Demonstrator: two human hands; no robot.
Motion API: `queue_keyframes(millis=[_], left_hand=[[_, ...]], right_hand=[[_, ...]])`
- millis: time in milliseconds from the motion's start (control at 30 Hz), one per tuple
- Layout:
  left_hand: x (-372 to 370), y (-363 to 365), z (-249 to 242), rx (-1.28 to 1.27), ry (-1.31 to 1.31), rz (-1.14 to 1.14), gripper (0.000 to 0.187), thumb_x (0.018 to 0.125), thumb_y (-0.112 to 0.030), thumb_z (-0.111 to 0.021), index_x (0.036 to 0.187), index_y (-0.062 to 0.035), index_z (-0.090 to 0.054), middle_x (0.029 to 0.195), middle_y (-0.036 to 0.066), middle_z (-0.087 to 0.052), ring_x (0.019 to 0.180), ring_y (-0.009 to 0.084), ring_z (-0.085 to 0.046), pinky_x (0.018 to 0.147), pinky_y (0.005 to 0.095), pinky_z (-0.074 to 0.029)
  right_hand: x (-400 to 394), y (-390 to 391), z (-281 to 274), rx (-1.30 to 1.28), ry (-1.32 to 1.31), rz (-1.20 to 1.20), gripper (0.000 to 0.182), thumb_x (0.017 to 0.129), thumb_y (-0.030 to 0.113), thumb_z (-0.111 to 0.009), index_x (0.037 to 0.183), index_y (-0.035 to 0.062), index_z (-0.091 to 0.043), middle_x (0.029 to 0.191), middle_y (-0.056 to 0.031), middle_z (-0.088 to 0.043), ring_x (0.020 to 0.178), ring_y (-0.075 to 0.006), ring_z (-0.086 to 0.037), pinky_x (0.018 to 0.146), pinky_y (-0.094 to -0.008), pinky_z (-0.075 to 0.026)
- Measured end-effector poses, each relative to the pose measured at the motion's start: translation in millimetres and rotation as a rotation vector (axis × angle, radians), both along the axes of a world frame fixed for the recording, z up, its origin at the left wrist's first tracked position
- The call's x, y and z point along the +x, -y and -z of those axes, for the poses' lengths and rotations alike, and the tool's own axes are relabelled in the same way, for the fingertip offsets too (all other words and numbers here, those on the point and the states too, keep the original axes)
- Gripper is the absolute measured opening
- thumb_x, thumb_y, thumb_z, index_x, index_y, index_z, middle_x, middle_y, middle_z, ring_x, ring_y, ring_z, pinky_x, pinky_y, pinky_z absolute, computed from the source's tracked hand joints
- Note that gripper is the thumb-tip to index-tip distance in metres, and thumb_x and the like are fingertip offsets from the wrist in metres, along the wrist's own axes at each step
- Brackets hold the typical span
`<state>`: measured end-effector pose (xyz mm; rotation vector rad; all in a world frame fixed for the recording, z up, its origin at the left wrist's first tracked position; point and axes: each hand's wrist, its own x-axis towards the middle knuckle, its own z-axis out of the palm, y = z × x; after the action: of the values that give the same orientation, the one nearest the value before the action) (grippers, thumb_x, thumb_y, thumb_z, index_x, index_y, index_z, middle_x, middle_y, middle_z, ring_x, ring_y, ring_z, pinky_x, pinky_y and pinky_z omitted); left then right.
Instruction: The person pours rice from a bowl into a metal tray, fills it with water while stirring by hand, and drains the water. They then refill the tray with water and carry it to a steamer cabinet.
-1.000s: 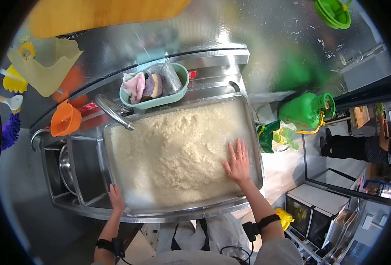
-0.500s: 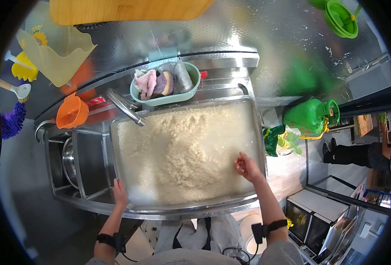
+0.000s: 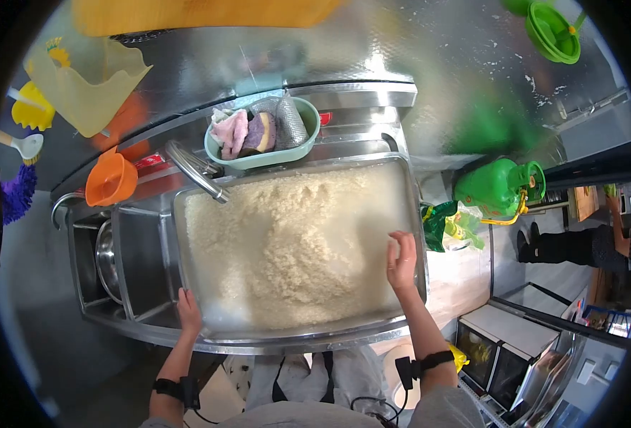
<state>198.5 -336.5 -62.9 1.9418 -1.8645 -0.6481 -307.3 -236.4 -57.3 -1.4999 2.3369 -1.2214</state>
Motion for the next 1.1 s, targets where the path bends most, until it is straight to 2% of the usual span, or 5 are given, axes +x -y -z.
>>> queue_keyframes(millis=[267, 633, 700, 800, 1100], left_hand=[[5.8, -0.1, 1.6, 0.027, -0.014, 0.000, 0.029, 0.092, -0.026, -0.037, 0.089, 0.0022, -0.043, 0.071, 0.026, -0.052, 0.072, 0.0456, -0.050, 0.058, 0.0501, -0.033], [1.9, 3.1, -3.7, 0.099, -0.093, -0.037, 0.024, 0.091, -0.024, -0.040, 0.084, -0.0010, -0.039, 0.071, 0.027, -0.051, 0.072, 0.0465, -0.050, 0.057, 0.0512, -0.035], [2.8, 2.4, -3.8, 0.086, -0.093, -0.043, 0.024, 0.091, -0.025, -0.040, 0.084, -0.0012, -0.039, 0.071, 0.026, -0.052, 0.072, 0.0465, -0.050, 0.057, 0.0513, -0.035], [5.8, 1.8, -3.6, 0.071, -0.105, -0.034, 0.024, 0.091, -0.025, -0.040, 0.085, -0.0016, -0.039, 0.071, 0.026, -0.052, 0.072, 0.0465, -0.049, 0.057, 0.0513, -0.035], [3.7, 4.4, -9.4, 0.060, -0.146, -0.025, 0.025, 0.091, -0.025, -0.041, 0.083, -0.0014, -0.038, 0.070, 0.026, -0.051, 0.073, 0.0461, -0.049, 0.056, 0.0506, -0.035]], right_hand=[[-1.7, 3.1, 18.7, 0.291, -0.787, 0.067, 0.042, 0.077, 0.005, -0.049, 0.118, 0.0131, -0.051, 0.122, -0.0070, -0.046, 0.117, -0.0237, -0.042, 0.102, -0.0456, -0.023], [-55.0, -37.7, -7.9, 0.122, -0.244, 0.263, 0.022, 0.084, 0.011, -0.052, 0.104, 0.0023, -0.056, 0.111, -0.0152, -0.053, 0.105, -0.0354, -0.048, 0.089, -0.0415, -0.036], [-77.3, -48.2, 13.3, 0.527, 0.204, 0.314, 0.019, 0.088, 0.018, -0.048, 0.093, 0.0005, -0.055, 0.089, -0.0137, -0.057, 0.084, -0.0283, -0.053, 0.074, -0.0379, -0.041], [-88.0, -51.9, 34.2, 0.243, 0.300, 0.258, 0.025, 0.091, 0.024, -0.046, 0.083, 0.0007, -0.051, 0.070, -0.0098, -0.049, 0.067, -0.0210, -0.047, 0.064, -0.0343, -0.039], [-79.1, -27.8, 30.6, 0.296, 0.241, 0.219, 0.030, 0.091, 0.026, -0.046, 0.074, 0.0021, -0.045, 0.064, -0.0014, -0.041, 0.062, -0.0101, -0.038, 0.057, -0.0261, -0.035]])
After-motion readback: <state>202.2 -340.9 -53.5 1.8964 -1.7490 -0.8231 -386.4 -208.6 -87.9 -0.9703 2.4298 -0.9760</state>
